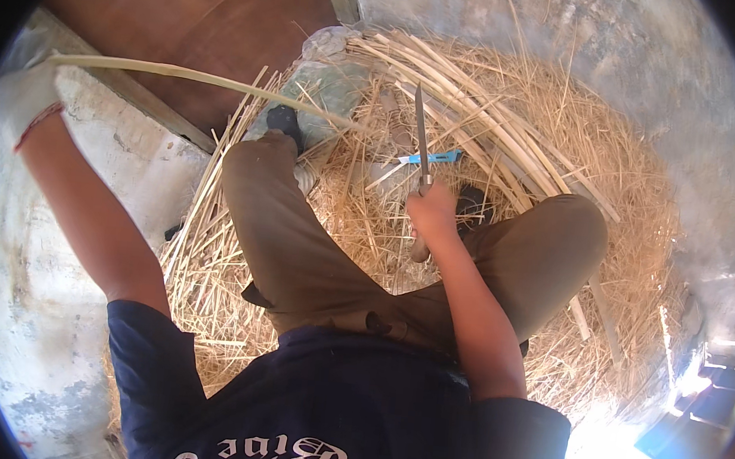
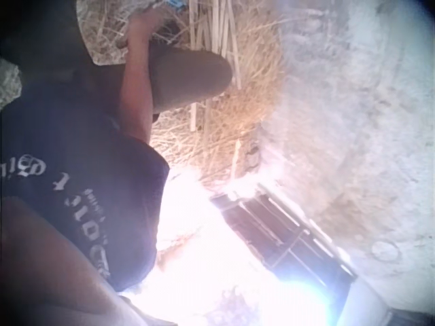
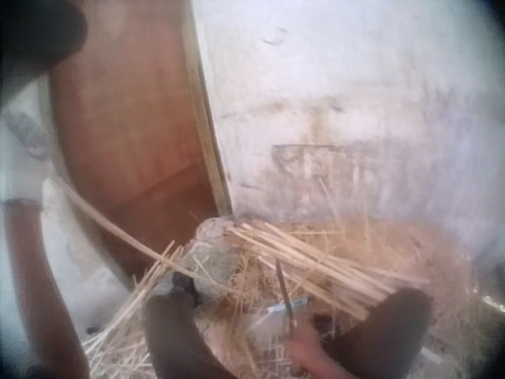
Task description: The person sits on a concrete floor surrounded by straw and uses a large knife to split long bamboo strips into thinner slivers. They hold the bamboo with a gloved left hand and use the knife in their right hand to shave and split the material, discarding the resulting pieces onto the floor.
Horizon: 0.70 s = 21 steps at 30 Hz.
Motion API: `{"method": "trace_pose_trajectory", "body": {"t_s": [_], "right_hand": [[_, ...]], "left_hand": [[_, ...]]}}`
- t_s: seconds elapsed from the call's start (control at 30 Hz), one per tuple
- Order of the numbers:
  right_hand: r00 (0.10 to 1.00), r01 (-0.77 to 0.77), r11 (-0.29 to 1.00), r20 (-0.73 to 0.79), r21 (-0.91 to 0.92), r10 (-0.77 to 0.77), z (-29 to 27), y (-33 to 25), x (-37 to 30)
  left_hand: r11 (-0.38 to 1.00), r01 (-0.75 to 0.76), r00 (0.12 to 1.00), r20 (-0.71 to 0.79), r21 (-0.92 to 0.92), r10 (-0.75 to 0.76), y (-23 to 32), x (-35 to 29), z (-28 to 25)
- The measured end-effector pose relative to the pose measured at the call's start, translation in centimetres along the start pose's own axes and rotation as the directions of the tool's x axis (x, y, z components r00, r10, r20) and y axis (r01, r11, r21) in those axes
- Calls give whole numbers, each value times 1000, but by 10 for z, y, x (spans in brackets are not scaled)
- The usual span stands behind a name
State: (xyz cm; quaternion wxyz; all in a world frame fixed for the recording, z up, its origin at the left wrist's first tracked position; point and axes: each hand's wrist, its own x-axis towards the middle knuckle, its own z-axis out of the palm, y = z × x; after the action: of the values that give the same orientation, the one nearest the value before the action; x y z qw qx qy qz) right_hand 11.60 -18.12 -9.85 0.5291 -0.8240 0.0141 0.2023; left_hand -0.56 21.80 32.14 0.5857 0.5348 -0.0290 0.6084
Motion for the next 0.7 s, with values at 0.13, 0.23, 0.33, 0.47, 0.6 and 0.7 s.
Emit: {"method": "trace_pose_trajectory", "body": {"t_s": [0.13,0.23,0.33,0.47,0.6,0.7], "right_hand": [[997,75,997,-3,11,-75,0,-9,-12],[988,-1,992,156,125,-18,4,-12,-21],[982,11,995,188,100,-29,7,-12,-30],[969,21,999,245,28,-28,8,-15,-37],[940,42,999,340,-17,-34,10,-28,-52],[867,490,844,226,-217,-445,20,-22,-59]], "left_hand": [[993,116,993,-1,26,-116,-54,-53,57],[937,315,938,199,-151,-283,-125,-64,44],[953,300,936,-185,-31,-301,-136,-118,100],[916,392,920,41,-78,-390,-140,-104,92],[878,406,909,16,-253,-416,-145,-115,109],[867,449,894,112,-216,-435,-148,-112,104]]}}
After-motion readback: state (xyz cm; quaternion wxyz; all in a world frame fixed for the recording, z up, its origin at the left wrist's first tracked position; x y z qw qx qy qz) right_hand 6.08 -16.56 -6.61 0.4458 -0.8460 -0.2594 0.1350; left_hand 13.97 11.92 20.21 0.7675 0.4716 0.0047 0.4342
